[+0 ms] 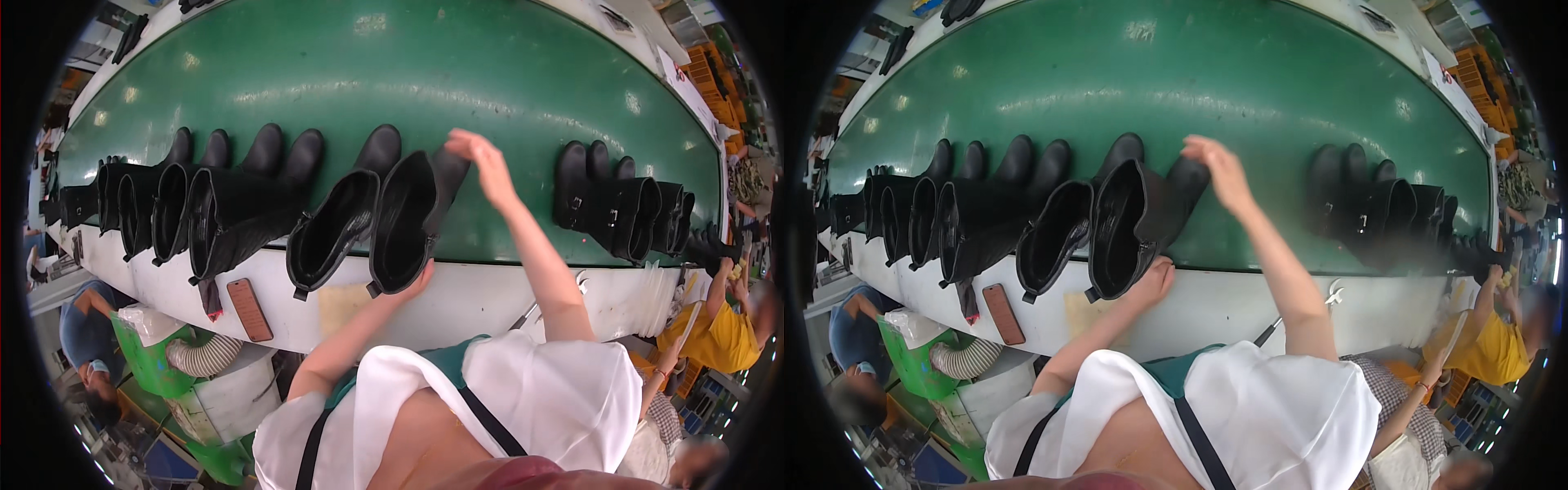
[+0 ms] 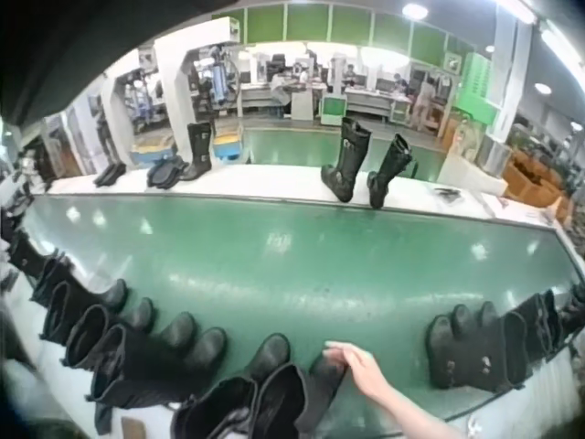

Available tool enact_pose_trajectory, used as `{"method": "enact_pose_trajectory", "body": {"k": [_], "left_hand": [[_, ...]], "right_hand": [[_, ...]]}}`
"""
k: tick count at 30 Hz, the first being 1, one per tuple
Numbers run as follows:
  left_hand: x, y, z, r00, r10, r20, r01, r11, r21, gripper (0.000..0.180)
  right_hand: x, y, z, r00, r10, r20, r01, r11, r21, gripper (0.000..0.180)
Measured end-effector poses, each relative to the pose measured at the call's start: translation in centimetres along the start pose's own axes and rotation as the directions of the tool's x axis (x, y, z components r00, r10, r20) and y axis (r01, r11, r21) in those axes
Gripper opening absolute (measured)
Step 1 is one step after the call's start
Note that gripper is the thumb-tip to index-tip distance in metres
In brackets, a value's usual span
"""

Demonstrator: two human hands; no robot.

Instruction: The person picks up black boots from a green conveyor belt one by one, turns them over to inspect the soles, and wipes the exterior with a cloth. The person handles multiple boots sequentially, checking the interior and exterior surfaces before placing them back on the belt.

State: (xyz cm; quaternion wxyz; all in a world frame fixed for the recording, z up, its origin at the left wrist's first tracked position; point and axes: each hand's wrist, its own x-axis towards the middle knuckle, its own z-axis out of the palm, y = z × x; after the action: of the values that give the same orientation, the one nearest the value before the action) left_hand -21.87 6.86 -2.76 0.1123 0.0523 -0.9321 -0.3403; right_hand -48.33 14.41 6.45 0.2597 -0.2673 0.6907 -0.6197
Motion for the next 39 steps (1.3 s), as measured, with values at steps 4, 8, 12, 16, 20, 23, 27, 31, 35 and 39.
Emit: {"method": "enact_pose_trajectory", "body": {"k": [4, 8, 12, 16, 20, 23, 27, 31, 35, 39], "left_hand": [[0.2, -1.2, 1.1, 0.993, 0.007, 0.116, 0.002, 0.997, -0.081, 0.019], [2.6, 1.2, -3.1, 0.962, -0.050, 0.267, 0.074, 0.994, -0.082, 0.018], [2.6, 0.2, -4.2, 0.977, 0.023, 0.213, 0.044, 0.951, -0.305, 0.033], [4.5, 1.0, -3.9, 0.870, -0.098, 0.484, 0.490, 0.058, -0.870, 0.052], [2.4, 8.8, -7.1, 0.906, 0.145, 0.397, 0.408, -0.060, -0.911, 0.071], [-2.3, 11.7, -6.1, 0.941, 0.151, 0.303, 0.293, 0.084, -0.952, 0.075], [-8.7, 15.0, -7.3, 0.943, 0.194, 0.269, 0.230, 0.202, -0.952, 0.072], [-11.7, 15.9, -7.0, 0.934, 0.203, 0.295, 0.267, 0.152, -0.952, 0.070], [-11.9, 14.9, -7.6, 0.833, 0.286, 0.473, 0.490, 0.013, -0.872, 0.071], [-12.2, 13.9, -7.9, 0.877, 0.255, 0.406, 0.436, -0.072, -0.897, 0.078]], "right_hand": [[-3.2, 0.8, 5.9, 0.994, -0.104, 0.020, 0.105, 0.993, -0.055, 0.057], [-2.1, 4.5, 6.4, 0.914, 0.005, -0.407, 0.007, 1.000, 0.028, 0.061], [-4.3, 0.3, 1.8, 0.938, -0.324, -0.126, 0.340, 0.781, 0.524, 0.055], [-8.8, -5.6, -1.1, 0.634, -0.753, 0.174, 0.486, 0.564, 0.668, 0.058], [-16.7, -8.6, 0.9, 0.469, -0.813, 0.345, 0.548, 0.575, 0.608, 0.060], [-22.9, -8.7, 2.3, 0.470, -0.843, 0.260, 0.570, 0.515, 0.639, 0.061], [-28.4, -6.9, 3.1, 0.503, -0.864, 0.021, 0.503, 0.312, 0.806, 0.057], [-32.7, -6.7, 6.5, 0.652, -0.721, -0.235, 0.437, 0.105, 0.893, 0.051], [-34.7, -6.1, 8.4, 0.655, -0.712, -0.253, 0.361, 0.001, 0.932, 0.049], [-35.1, -5.4, 10.6, 0.695, -0.672, -0.257, 0.368, 0.025, 0.929, 0.051]]}}
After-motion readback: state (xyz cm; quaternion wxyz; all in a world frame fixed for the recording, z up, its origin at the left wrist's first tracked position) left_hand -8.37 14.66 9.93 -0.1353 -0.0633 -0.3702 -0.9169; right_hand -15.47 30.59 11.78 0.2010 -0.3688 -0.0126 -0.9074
